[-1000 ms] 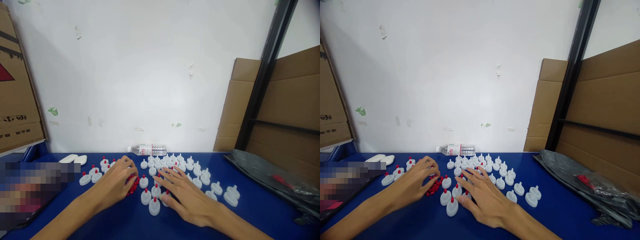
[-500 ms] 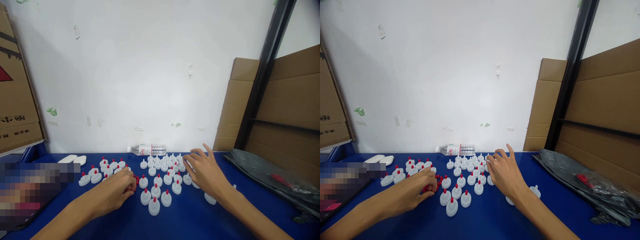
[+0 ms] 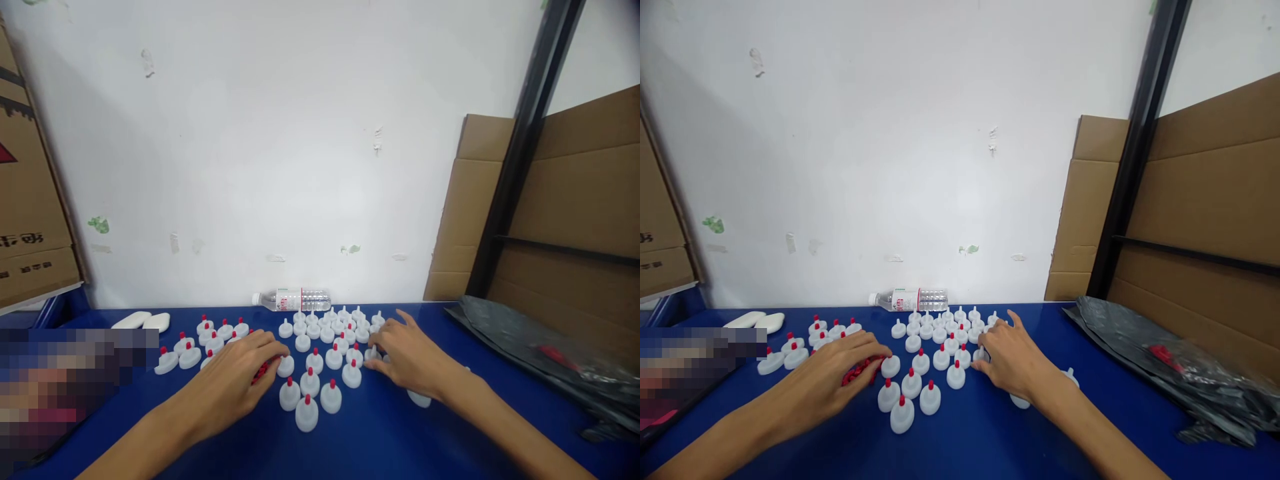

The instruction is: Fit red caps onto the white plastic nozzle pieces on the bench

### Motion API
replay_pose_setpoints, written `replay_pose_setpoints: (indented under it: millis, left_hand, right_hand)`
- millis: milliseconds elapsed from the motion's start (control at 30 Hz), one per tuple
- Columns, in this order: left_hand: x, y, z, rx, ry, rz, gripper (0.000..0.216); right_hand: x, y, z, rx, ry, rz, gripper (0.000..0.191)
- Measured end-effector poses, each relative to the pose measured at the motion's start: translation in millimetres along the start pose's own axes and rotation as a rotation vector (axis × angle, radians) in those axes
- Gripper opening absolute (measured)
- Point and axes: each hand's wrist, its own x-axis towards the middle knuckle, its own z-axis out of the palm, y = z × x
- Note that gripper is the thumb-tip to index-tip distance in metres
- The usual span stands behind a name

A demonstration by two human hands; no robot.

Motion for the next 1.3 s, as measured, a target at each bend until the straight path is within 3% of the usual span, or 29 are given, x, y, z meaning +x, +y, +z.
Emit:
replay_pose_setpoints:
  millis: [267,467,667,900,1133,1300]
  left_hand:
    - [-1,3,17,-0.061,0.226,0.147,0.025]
    - [1,22,21,-0.187,0.349,0.163,0.016]
    - [-1,42,26,-0.428,0.367,0.004,0.011]
    - [-2,44,27,-0.539,0.367,-0.046,0.012]
    - [-1,52,27,-0.512,0.359,0.124,0.007]
    - [-5,53,30,-0.456,0.359,0.195,0.009]
  right_hand:
    - [4,-9,-5,0.0,0.174,-0.037,0.03]
    - [-5,-47,-12,0.202,0.452,-0.279,0.031]
    - [-13,-66,-13,0.213,0.485,-0.433,0.033]
    - [-11,-65,-8,0.2,0.548,-0.428,0.028]
    - [-16,-69,-8,0.273,0.433,-0.382,0.021]
    - [-18,-70,-5,0.308,0.484,-0.381,0.01]
